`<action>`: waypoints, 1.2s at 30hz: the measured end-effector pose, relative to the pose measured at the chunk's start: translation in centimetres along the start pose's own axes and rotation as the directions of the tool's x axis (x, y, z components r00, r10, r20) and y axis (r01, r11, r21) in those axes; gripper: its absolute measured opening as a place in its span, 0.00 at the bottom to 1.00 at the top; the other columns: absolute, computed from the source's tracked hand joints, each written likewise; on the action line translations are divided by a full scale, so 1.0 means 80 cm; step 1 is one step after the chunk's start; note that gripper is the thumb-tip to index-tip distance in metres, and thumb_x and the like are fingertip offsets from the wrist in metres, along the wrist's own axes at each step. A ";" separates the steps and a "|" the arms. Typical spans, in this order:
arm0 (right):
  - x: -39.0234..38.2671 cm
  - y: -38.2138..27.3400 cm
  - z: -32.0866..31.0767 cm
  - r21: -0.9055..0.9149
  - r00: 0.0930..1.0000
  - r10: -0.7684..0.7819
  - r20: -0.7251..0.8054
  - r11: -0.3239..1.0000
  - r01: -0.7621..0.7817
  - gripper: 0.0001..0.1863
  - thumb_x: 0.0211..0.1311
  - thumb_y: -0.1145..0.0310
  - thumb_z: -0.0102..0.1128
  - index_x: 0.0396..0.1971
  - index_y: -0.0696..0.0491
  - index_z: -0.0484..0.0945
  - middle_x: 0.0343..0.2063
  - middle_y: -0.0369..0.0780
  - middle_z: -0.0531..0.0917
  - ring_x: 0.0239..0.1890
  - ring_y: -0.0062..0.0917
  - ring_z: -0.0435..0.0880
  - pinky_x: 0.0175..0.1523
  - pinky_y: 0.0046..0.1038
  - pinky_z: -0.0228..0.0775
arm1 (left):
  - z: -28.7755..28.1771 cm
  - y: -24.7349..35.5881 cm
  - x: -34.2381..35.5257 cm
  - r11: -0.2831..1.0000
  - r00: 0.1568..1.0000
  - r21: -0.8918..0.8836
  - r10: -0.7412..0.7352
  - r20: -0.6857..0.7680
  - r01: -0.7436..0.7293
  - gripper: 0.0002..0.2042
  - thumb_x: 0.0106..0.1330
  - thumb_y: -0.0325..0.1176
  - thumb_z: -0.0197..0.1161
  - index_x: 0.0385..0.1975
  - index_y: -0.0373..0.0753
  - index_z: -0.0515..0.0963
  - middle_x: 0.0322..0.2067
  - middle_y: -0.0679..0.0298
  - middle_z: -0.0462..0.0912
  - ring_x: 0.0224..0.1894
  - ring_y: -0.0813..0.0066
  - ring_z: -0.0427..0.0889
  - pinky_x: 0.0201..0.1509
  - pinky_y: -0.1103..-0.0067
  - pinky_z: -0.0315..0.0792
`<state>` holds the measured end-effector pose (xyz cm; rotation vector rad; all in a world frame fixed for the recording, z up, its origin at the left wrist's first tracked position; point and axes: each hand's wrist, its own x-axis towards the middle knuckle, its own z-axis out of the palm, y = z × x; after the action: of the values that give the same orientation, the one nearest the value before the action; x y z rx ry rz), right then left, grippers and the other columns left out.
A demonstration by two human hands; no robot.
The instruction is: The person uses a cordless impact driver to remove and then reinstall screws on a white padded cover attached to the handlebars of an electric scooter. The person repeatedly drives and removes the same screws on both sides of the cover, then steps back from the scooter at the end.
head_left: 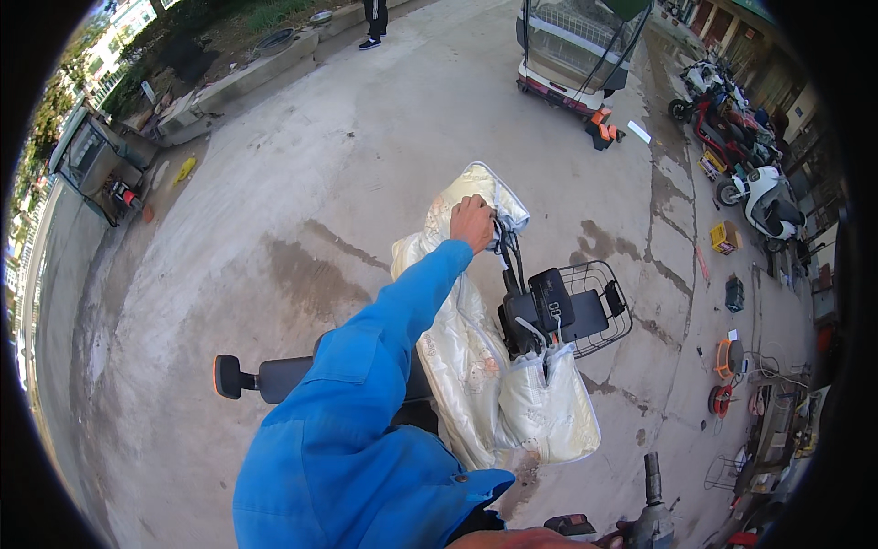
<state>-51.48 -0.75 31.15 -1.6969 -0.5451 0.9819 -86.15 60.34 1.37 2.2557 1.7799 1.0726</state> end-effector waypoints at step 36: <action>0.362 -0.153 0.407 -0.275 0.894 0.027 0.447 0.955 0.108 0.17 0.63 0.78 0.79 0.50 0.60 0.87 0.27 0.35 0.84 0.25 0.21 0.81 0.31 0.27 0.71 | -0.027 0.009 0.005 0.934 0.970 -0.266 -0.218 0.106 0.239 0.16 0.61 0.42 0.78 0.41 0.36 0.92 0.64 0.53 0.80 0.68 0.50 0.75 0.71 0.59 0.72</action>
<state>-60.75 43.51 28.99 -1.7071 -1.0718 1.3231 -86.73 59.70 3.48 1.8505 1.6898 1.0970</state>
